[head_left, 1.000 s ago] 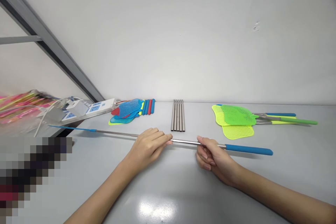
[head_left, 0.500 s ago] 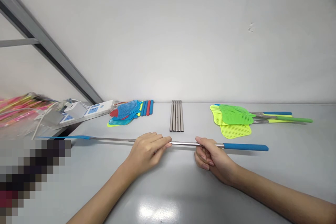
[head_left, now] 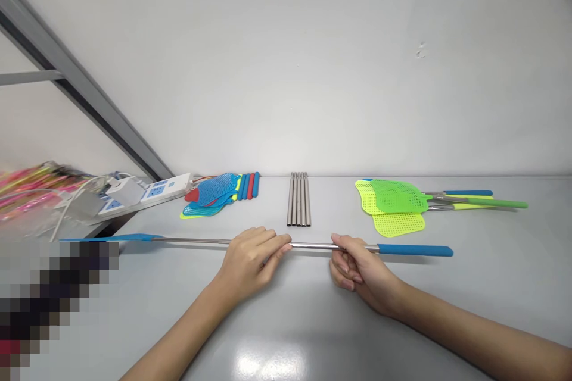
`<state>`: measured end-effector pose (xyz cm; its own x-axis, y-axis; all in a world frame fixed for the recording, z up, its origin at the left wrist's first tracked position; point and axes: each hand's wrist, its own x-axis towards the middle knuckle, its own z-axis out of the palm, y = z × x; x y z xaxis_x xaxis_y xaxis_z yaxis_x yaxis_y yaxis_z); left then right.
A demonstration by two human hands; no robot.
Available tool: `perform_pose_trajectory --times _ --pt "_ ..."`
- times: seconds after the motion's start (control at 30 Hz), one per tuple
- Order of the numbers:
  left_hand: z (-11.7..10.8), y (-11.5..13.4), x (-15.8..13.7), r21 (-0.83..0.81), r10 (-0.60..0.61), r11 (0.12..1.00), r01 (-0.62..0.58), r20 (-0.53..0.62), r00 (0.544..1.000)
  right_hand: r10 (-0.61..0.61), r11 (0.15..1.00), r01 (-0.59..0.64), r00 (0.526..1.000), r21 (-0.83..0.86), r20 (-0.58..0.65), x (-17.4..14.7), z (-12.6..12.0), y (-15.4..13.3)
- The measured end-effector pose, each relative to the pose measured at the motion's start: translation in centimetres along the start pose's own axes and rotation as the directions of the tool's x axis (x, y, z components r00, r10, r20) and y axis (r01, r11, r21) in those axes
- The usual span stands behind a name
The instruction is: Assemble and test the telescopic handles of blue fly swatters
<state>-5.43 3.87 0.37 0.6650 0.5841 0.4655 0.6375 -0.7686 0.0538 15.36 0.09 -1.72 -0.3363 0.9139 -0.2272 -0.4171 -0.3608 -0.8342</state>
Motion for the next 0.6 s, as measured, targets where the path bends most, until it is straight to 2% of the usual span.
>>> perform_pose_trajectory --times 0.2,0.4,0.6 --pt "0.6 1.5 0.6 0.018 -0.064 0.998 0.065 -0.034 0.997 0.024 0.999 -0.023 1.000 0.047 -0.018 0.0 0.0 -0.1" --pt "1.4 2.5 0.5 0.030 0.040 0.999 -0.040 -0.003 0.999 -0.003 1.000 0.003 0.999 0.005 0.038 0.0 0.2 0.0" --pt "1.0 2.0 0.6 0.083 0.050 0.995 -0.049 -0.006 0.999 0.013 1.000 -0.013 0.998 0.001 0.069 0.0 0.1 0.0"
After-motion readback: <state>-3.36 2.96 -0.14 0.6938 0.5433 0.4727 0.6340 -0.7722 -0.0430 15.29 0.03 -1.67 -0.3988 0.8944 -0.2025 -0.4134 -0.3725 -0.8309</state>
